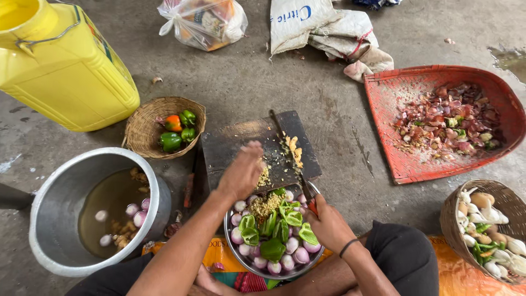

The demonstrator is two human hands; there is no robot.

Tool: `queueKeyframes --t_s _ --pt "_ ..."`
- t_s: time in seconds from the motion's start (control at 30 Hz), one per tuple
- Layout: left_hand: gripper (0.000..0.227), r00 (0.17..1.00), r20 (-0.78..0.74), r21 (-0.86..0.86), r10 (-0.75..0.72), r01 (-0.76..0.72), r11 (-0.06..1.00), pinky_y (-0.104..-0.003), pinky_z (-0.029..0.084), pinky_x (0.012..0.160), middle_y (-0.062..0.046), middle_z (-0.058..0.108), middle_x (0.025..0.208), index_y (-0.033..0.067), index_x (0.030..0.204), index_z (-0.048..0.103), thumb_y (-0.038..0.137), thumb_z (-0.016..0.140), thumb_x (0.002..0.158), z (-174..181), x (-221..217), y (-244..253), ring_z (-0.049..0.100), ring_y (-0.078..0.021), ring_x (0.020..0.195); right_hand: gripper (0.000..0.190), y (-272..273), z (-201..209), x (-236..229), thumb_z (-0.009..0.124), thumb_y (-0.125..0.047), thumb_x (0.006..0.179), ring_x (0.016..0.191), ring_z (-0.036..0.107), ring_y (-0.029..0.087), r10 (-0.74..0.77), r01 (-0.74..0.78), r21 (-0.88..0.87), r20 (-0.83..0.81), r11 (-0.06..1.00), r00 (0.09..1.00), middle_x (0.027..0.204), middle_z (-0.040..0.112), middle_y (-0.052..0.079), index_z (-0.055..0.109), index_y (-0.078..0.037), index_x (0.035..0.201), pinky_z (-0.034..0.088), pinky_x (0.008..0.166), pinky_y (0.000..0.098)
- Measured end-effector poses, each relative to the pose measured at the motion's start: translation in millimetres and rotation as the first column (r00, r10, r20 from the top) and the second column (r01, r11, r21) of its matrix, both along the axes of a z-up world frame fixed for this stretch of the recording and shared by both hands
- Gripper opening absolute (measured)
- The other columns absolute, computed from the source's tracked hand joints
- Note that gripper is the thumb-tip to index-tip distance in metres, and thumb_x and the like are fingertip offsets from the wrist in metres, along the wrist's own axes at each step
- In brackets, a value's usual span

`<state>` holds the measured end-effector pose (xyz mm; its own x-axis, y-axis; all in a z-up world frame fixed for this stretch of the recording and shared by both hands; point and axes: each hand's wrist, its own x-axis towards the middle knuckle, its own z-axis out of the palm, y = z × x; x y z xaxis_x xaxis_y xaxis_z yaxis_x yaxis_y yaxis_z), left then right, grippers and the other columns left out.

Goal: The person prepares ingredients for cooking by scraping chopped ginger off a wooden board and into a bowl containing whole small onions and pieces of green pepper, then continues chopping more ginger on the board.

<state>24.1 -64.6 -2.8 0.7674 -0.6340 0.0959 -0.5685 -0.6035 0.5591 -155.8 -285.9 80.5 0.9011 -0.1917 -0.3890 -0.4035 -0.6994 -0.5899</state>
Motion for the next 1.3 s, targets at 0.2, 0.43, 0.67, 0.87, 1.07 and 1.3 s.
queueKeyframes --t_s 0.2,0.43,0.67,0.87,1.07,1.3 --pt "0.058 0.963 -0.158 -0.347 -0.217 0.151 0.926 -0.042 0.022 0.127 -0.021 0.046 0.158 -0.0022 0.146 0.05 0.039 0.032 0.109 22.4 -96.1 -4.3 0.037 -0.034 0.152 0.038 -7.6 -10.0 -14.5 0.064 -0.031 0.092 0.09 0.067 0.05 0.072 -0.069 -0.029 0.114 0.997 0.991 0.089 0.071 0.029 0.052 -0.001 0.111 0.051 0.078 0.0556" --pt "0.04 0.985 -0.164 -0.475 0.05 -0.123 0.871 -0.04 0.045 0.111 -0.016 0.068 0.132 0.0013 0.129 0.066 0.028 0.049 0.106 100.7 -125.9 3.1 0.062 -0.0312 0.127 0.035 7.3 -14.2 -44.8 0.059 -0.031 0.094 0.086 0.069 0.048 0.128 -0.114 -0.213 0.055 0.97 0.99 0.086 0.071 0.028 0.051 -0.003 0.114 0.053 0.08 0.0581" --pt "0.031 0.987 0.157 -0.404 0.044 0.024 0.915 -0.045 0.043 0.112 -0.017 0.067 0.129 0.0001 0.127 0.065 0.009 0.055 0.099 124.7 -145.5 0.8 0.06 -0.0339 0.126 0.039 18.4 -10.6 -56.0 0.058 -0.031 0.092 0.092 0.07 0.045 0.156 -0.158 -0.236 -0.026 0.959 0.987 0.095 0.073 0.025 0.055 -0.003 0.119 0.055 0.084 0.056" --pt "0.039 0.913 0.369 -0.15 -0.177 0.246 0.958 -0.052 0.034 0.12 -0.017 0.064 0.133 -0.0023 0.129 0.063 0.01 0.058 0.092 117.2 -155.7 -21.3 0.055 -0.0341 0.133 0.037 10.2 12.6 -48.5 0.064 -0.026 0.087 0.093 0.071 0.042 0.222 -0.197 -0.29 0.057 0.937 0.973 0.097 0.073 0.024 0.059 -0.003 0.115 0.056 0.083 0.0536" --pt "0.035 0.758 0.492 0.14 -0.427 0.415 0.899 -0.057 0.029 0.125 -0.012 0.07 0.126 0.0003 0.121 0.069 0.007 0.059 0.088 110.1 -150.9 -43.2 0.062 -0.0256 0.125 0.024 -5.6 56.9 -55.9 0.062 -0.028 0.091 0.095 0.072 0.037 0.265 -0.232 -0.43 0.018 0.872 0.964 0.098 0.075 0.017 0.065 -0.013 0.108 0.057 0.083 0.051" --pt "0.022 0.795 0.523 0.055 -0.307 0.328 0.943 -0.056 0.03 0.125 -0.005 0.075 0.108 0.0069 0.112 0.073 0.007 0.057 0.097 88.8 -122.6 -24.0 0.071 -0.0187 0.106 0.047 -99.7 146.2 -96.3 0.076 -0.046 0.075 0.098 0.072 0.033 0.289 -0.297 -0.336 -0.075 0.894 0.954 0.102 0.077 0.009 0.071 -0.026 0.118 0.058 0.087 0.0455"
